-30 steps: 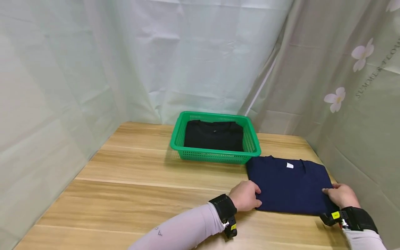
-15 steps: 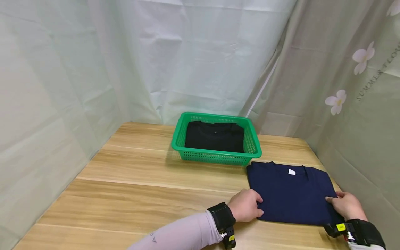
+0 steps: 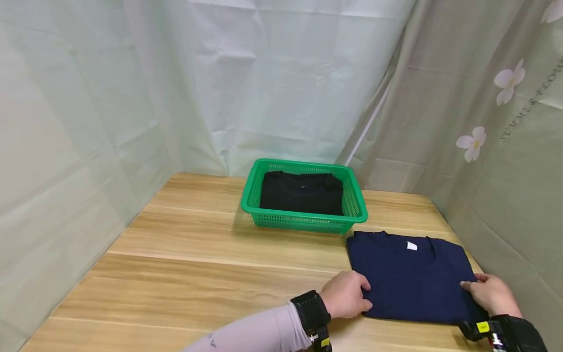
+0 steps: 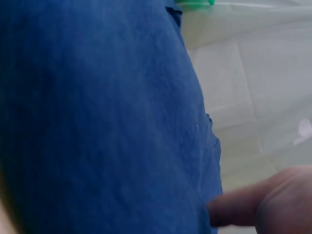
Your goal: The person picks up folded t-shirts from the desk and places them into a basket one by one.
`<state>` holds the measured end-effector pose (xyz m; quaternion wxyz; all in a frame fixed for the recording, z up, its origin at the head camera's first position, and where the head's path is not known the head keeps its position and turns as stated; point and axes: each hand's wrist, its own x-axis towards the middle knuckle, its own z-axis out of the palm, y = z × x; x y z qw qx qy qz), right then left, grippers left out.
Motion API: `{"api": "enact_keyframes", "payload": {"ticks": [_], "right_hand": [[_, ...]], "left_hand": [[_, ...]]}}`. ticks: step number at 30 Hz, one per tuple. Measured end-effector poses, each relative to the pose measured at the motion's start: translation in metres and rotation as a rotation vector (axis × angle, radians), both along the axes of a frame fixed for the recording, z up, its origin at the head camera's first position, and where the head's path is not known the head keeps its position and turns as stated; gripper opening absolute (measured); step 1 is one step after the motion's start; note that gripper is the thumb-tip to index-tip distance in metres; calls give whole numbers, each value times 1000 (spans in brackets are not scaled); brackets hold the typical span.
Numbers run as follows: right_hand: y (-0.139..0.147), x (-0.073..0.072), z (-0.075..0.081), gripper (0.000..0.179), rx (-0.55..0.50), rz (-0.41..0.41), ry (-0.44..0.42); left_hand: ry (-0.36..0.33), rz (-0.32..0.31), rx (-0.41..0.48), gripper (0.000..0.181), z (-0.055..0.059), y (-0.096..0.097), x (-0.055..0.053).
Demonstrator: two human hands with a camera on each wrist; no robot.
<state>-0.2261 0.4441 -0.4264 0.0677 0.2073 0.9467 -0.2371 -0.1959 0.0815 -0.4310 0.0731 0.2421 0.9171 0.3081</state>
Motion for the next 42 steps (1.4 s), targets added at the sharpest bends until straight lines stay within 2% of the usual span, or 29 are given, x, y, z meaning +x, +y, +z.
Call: {"api": "enact_keyframes", "payload": {"ticks": [3,6,9,10,13,16,19,22,23,27,29,32,35,38,42], "right_hand": [[1,0,5,67,63,42,2],[5,-3,9,73,139,59,-21],[11,-10,11,78,190,70,-61],[14,-13,11,79,191,81,-70],[19,-20,13,80,182,140,-87],[22,-25,16,83,149,219,-76],[24,-28,20,93,85,257,-99],[25,-27,24,99,8,263,-133],[26,-27,25,97,-52,263,-138],[28,-23,24,76,-281,275,-142],[32,-22,24,64,-395,318,-152],[39,-20,22,57,-432,384,-153],[45,-20,18,50,-503,441,-143],[51,-20,12,46,-582,450,-138],[56,-21,12,60,-627,398,-126]], "left_hand": [[-38,55,62,29,0,-2,-9],[-110,180,125,51,3,-2,-17],[-201,287,199,68,10,3,-22],[-239,312,233,67,13,6,-24],[-383,345,407,52,21,12,-29],[-543,380,583,43,23,19,-35],[-637,382,671,45,21,23,-40],[-659,345,676,39,16,24,-45],[-658,329,668,39,14,24,-46],[-638,271,623,53,9,23,-49],[-637,247,619,60,7,22,-49],[-609,229,612,60,2,22,-48],[-555,236,604,55,-2,21,-48],[-541,245,637,53,-5,21,-48],[-578,244,716,54,-2,21,-48]]}}
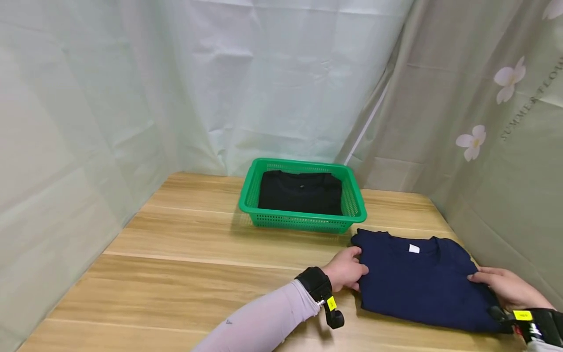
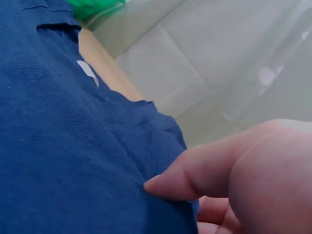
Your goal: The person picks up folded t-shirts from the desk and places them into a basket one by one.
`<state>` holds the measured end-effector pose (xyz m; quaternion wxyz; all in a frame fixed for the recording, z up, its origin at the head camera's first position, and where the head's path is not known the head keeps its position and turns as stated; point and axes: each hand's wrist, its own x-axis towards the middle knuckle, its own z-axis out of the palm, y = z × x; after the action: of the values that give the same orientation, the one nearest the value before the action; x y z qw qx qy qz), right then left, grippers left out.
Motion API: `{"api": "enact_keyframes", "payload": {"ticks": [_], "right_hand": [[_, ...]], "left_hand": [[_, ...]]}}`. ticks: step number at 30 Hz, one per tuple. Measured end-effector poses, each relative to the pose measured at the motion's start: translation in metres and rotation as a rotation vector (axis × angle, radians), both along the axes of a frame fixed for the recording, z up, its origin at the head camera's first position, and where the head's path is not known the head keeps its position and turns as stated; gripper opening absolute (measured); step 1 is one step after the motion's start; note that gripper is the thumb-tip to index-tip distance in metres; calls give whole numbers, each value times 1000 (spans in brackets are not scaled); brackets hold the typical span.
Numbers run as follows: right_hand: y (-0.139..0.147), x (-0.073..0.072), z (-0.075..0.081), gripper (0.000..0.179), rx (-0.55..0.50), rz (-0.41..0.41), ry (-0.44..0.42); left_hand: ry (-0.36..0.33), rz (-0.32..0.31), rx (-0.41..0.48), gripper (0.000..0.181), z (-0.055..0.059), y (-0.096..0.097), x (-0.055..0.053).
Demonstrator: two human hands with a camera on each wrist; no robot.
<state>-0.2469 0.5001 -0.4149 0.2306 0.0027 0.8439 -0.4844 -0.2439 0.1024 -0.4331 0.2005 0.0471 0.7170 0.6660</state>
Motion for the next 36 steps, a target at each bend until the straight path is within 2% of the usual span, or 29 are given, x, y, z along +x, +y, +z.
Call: {"api": "enact_keyframes", "payload": {"ticks": [4,8,13,18,25,28,32,36], "right_hand": [[1,-2,9,62,19,-64,7],[1,-2,24,64,57,-128,-1],[4,-2,43,69,51,-140,-34],[5,0,55,76,74,-165,-51],[4,-1,64,69,34,-149,-8],[-1,-3,69,67,70,-137,32],[-15,-6,78,65,125,-103,51],[-29,-9,84,67,117,-88,60]], "left_hand": [[-6,-3,71,55,9,1,0],[14,-1,91,56,20,3,0],[37,-1,104,57,31,5,2],[79,-21,134,57,42,6,5],[102,-32,160,56,60,-1,6],[111,-42,165,56,66,-9,3],[121,-74,210,56,69,-22,-3],[112,-84,246,58,71,-37,-10]]}}
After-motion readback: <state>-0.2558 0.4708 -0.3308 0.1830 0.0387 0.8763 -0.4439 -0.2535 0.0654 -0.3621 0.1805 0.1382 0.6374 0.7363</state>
